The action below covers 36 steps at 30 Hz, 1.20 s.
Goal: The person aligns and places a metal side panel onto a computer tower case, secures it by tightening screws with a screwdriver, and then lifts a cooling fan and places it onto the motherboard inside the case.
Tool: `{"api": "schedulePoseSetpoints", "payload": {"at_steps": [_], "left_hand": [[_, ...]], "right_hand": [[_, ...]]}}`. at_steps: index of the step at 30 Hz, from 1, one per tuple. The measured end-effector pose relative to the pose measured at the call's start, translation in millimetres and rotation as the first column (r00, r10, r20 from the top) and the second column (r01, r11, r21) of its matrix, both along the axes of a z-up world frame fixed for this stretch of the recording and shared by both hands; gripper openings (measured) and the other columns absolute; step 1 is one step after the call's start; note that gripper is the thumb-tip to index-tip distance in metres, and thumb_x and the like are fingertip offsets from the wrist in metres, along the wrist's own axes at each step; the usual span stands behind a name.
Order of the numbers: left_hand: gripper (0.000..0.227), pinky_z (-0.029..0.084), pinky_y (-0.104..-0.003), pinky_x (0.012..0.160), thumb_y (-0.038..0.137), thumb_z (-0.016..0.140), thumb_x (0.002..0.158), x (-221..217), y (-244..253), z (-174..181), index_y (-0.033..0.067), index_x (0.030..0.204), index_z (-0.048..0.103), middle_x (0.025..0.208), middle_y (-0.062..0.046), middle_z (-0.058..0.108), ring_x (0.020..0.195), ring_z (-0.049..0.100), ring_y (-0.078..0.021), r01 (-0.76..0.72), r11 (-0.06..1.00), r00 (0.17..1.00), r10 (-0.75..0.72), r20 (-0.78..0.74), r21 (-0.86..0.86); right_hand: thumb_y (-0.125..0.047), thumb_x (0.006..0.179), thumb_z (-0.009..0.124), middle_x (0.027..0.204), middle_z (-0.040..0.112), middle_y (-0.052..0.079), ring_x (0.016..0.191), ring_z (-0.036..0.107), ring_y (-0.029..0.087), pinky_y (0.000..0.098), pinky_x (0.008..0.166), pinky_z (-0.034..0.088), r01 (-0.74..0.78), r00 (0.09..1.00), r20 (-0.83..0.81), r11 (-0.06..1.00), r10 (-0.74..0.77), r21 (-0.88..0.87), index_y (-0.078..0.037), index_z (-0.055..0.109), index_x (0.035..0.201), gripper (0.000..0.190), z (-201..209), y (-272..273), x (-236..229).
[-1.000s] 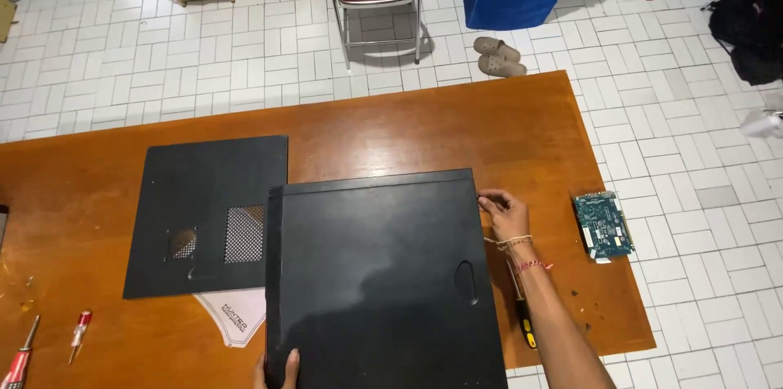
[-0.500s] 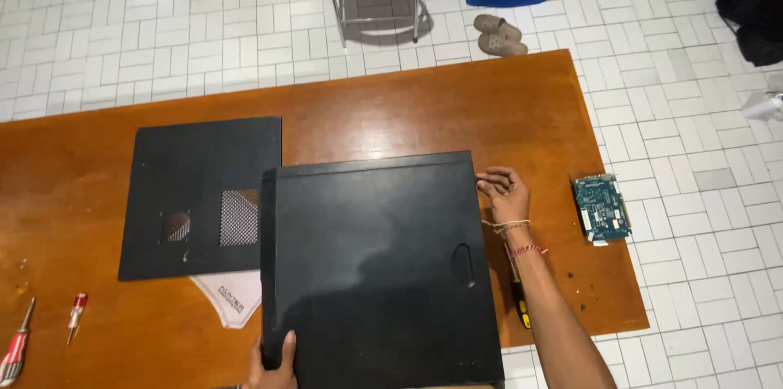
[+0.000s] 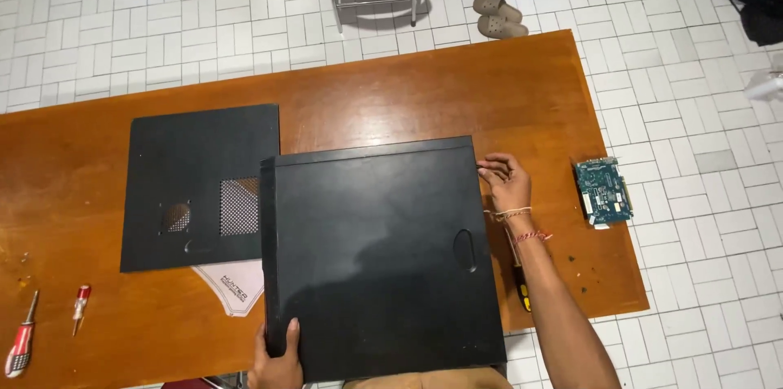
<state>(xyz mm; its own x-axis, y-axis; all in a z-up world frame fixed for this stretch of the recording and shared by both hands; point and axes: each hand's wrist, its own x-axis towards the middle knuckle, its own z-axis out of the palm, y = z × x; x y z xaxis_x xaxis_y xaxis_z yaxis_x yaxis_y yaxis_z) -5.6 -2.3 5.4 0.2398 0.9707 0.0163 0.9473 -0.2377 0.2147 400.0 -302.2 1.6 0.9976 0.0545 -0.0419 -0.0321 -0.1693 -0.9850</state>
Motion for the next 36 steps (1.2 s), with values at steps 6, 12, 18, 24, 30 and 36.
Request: {"api": "schedulePoseSetpoints", "payload": {"at_steps": [6,12,18,24,30,36], "left_hand": [[0.070,0.057,-0.046,0.082,0.076,0.067,0.078,-0.7,3.8,0.4,0.0342,0.134,0.073,0.092,-0.014,0.079,0.086,0.073,-0.0380,0.002,0.998,1.000,-0.003,-0.017,-0.061],[0.080,0.053,-0.045,0.096,0.075,0.069,0.076,17.0,2.1,28.6,0.0262,0.139,0.070,0.116,-0.012,0.077,0.104,0.071,-0.0381,-0.116,0.951,0.993,0.122,0.002,-0.285],[0.080,0.050,-0.041,0.101,0.059,0.079,0.074,-3.4,10.6,-24.6,0.0142,0.139,0.069,0.124,-0.014,0.073,0.117,0.066,-0.0323,-0.103,0.940,0.949,0.190,0.250,-0.326],[0.077,0.046,-0.040,0.105,0.041,0.082,0.076,3.6,10.1,-13.2,0.0023,0.140,0.062,0.130,-0.018,0.068,0.124,0.061,-0.0340,-0.074,0.873,0.878,0.286,0.383,-0.482],[0.077,0.049,-0.042,0.100,0.037,0.084,0.073,22.1,20.5,-65.0,-0.0027,0.136,0.063,0.126,-0.021,0.068,0.116,0.063,-0.0348,-0.026,0.944,0.801,0.217,0.558,-0.330],[0.075,0.052,-0.041,0.099,0.041,0.082,0.075,9.4,6.7,-27.5,-0.0016,0.134,0.065,0.125,-0.017,0.071,0.114,0.066,-0.0334,-0.057,0.915,0.856,0.250,0.452,-0.398]], "right_hand": [[0.001,0.089,0.075,0.098,0.076,0.009,0.096,0.073,0.013,0.0251,0.088,0.062,0.036,0.999,-0.032,0.999,-0.035,0.021,-0.006,0.067,0.103,0.018,-12.1,-0.1,1.5],[-0.011,0.091,0.077,0.092,0.077,0.007,0.085,0.073,0.015,0.0263,0.081,0.064,0.027,0.994,-0.102,0.999,-0.030,-0.032,-0.006,0.077,0.097,0.008,-9.2,-0.6,3.5],[-0.028,0.097,0.071,0.087,0.071,0.002,0.085,0.066,0.013,0.0295,0.082,0.055,0.037,0.990,-0.130,0.995,-0.049,-0.092,-0.008,0.076,0.095,0.020,-2.7,5.6,7.3],[-0.031,0.090,0.078,0.096,0.075,0.005,0.089,0.067,0.014,0.0282,0.081,0.057,0.082,0.984,-0.159,0.996,-0.085,-0.029,-0.006,0.077,0.103,0.028,-45.4,-2.6,20.0],[-0.022,0.089,0.086,0.108,0.073,0.025,0.099,0.069,0.035,0.0472,0.086,0.058,0.147,0.957,-0.254,0.989,-0.139,0.013,-0.002,0.076,0.111,0.032,-55.6,-7.1,18.8],[-0.018,0.089,0.081,0.090,0.073,0.008,0.081,0.067,0.016,0.0289,0.077,0.061,0.152,0.948,-0.294,0.985,-0.122,0.082,-0.002,0.076,0.100,0.020,-33.3,1.7,12.8]]}}
